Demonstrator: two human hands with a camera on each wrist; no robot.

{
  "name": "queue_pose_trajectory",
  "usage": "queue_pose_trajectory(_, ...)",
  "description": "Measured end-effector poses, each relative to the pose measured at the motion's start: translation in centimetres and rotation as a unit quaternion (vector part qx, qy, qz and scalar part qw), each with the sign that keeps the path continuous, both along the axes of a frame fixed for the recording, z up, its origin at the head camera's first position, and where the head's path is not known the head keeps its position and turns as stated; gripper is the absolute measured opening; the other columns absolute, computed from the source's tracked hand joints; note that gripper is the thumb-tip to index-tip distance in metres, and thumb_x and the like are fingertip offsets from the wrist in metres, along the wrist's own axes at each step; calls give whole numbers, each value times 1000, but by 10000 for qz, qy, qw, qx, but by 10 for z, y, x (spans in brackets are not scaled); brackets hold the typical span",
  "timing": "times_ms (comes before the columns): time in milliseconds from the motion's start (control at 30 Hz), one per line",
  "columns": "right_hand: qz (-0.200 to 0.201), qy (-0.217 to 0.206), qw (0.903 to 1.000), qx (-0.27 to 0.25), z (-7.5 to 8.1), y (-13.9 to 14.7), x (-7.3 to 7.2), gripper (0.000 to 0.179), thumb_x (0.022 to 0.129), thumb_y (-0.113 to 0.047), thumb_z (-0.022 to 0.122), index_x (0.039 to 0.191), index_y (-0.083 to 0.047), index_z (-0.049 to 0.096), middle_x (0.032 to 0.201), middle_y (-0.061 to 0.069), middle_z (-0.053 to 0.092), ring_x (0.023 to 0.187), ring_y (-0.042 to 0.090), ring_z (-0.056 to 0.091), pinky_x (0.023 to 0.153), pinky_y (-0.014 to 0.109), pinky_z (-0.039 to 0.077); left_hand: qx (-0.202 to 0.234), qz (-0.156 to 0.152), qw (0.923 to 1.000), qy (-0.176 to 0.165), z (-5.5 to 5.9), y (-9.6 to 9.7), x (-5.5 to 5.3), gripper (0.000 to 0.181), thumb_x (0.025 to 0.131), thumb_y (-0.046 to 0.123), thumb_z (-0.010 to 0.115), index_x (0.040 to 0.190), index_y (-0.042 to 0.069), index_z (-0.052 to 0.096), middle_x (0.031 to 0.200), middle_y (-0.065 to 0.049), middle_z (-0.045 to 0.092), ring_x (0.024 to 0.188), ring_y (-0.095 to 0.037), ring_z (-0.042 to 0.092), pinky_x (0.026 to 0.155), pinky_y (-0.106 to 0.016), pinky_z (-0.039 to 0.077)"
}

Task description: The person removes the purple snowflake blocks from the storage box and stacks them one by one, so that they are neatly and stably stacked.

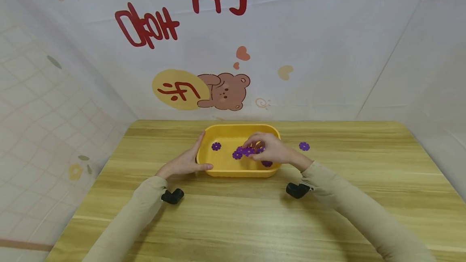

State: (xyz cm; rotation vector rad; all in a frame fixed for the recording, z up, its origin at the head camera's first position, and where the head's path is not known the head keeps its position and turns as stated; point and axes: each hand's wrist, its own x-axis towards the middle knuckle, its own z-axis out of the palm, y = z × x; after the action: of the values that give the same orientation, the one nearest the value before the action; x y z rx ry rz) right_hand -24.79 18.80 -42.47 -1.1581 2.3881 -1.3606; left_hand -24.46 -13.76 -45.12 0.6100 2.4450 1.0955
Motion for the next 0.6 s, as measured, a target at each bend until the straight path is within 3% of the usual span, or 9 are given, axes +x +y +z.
queue_pose_trajectory(267,-288,-107,9994,144,1,20,1,27,84,-2,74,109,-9,70,109,4,62,94,24,55,80,39,50,8,-5,10000,16,-2,0,-1,123,80,47,77,151,26,-22,159,-17,8,132,-32,39,110,-43,26)
queue_pose_trajectory(433,-380,-117,9991,154,3,30,2,27,82,-1,74,109,-6,70,111,5,62,97,23,56,83,45,51,-8,7,10000,15,-2,-1,-1,123,80,47,76,151,28,-23,159,-18,9,131,-32,41,110,-43,27)
queue_pose_trajectory(600,-408,4,9992,37,1,40,2,32,81,6,72,110,-4,68,111,10,63,97,26,58,82,39,52,1,13,10000,28,-3,-1,-2,124,80,48,77,151,28,-23,158,-18,9,132,-33,39,110,-43,26)
